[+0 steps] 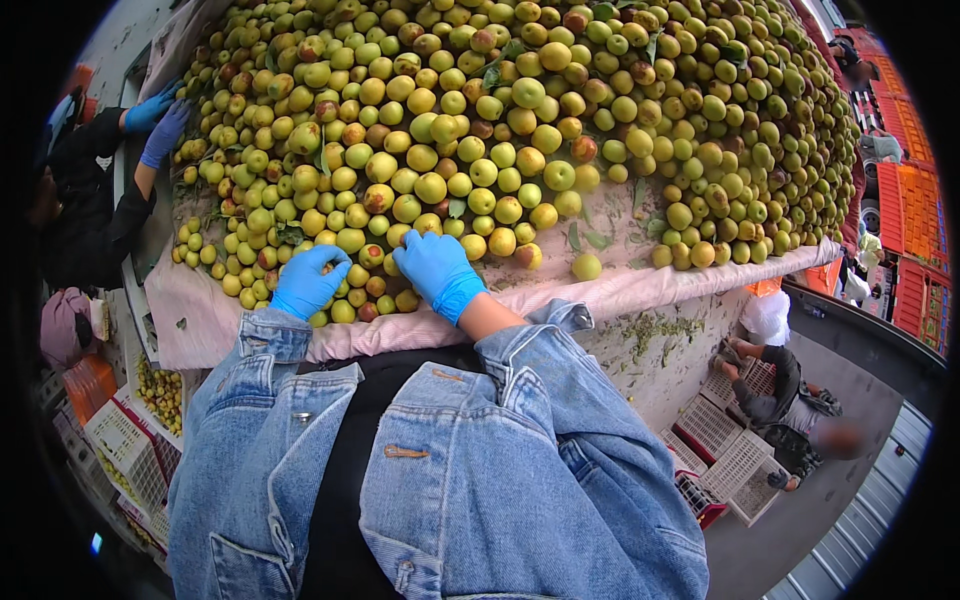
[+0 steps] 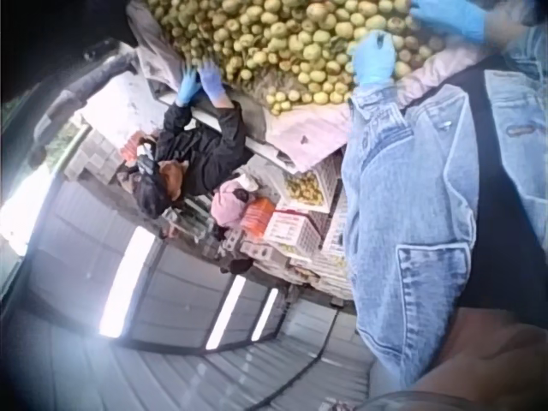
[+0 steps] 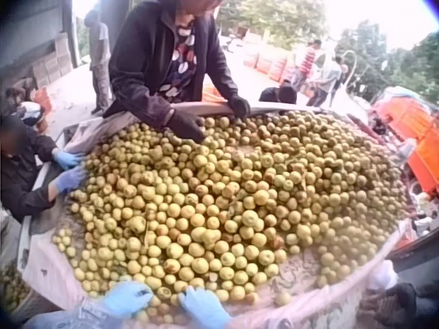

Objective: The person sorts green plums on a large table, wearing blue gloves and a denim jacket. They repeatedly pick up plums, inspect them, and place them back on the pile while other workers sort nearby.

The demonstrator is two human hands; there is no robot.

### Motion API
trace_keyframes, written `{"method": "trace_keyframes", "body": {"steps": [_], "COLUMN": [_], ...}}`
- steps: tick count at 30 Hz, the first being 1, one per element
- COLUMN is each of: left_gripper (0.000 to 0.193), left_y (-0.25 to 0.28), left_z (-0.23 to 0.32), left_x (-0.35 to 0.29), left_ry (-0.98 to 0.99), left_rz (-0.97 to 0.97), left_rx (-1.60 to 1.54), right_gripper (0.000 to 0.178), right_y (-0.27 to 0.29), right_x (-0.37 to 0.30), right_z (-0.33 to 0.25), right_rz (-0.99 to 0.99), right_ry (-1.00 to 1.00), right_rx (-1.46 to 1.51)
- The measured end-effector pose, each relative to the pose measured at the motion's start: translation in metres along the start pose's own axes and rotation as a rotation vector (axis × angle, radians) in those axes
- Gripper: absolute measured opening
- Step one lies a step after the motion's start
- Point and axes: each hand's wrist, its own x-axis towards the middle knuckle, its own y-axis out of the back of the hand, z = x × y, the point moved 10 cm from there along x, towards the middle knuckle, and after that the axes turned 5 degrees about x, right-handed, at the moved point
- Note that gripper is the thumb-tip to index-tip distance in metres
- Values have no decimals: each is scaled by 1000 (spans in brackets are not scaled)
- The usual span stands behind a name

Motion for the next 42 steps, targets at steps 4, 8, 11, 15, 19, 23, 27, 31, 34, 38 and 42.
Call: {"method": "trace_keyframes", "body": {"steps": [4, 8, 11, 15, 19, 23, 27, 31, 34, 38, 42], "left_gripper": [26, 49, 62, 39, 34, 44, 47, 49, 50, 48, 53], "left_y": [-55, -75, -99, -67, 1, 83, 188, 228, 232, 161, 83], "left_z": [-1, 24, 30, 31, -39, -246, -442, -389, -323, -240, -94], "left_x": [-1, -24, -32, -39, -81, -200, -402, -446, -375, -181, -72], "left_ry": [123, 441, 499, 297, 153, 288, 455, 622, 675, 393, -14], "left_rz": [-215, -439, -535, -407, -215, 380, 1495, 1886, 1730, 762, 299], "left_rx": [-784, -1157, -1745, -2074, -2205, -2209, -1866, -1343, -1128, -845, -335], "right_gripper": [10, 33, 60, 58, 34, 26, 26, 27, 28, 30, 32], "right_y": [-18, 29, 67, 114, 113, 102, 100, 84, 44, -26, -49], "right_x": [-13, -15, -12, -12, -33, -58, -56, -43, -30, -20, 6], "right_z": [11, 7, -49, -34, 71, 113, 111, 85, 21, -48, -64], "right_rz": [-147, -22, -21, 231, 378, 386, 346, 211, -117, -348, -482], "right_ry": [-85, -20, 222, 209, -233, -309, -301, -241, 24, 276, 264], "right_rx": [-130, 358, 510, 511, 634, 604, 536, 513, 499, 276, 260]}}
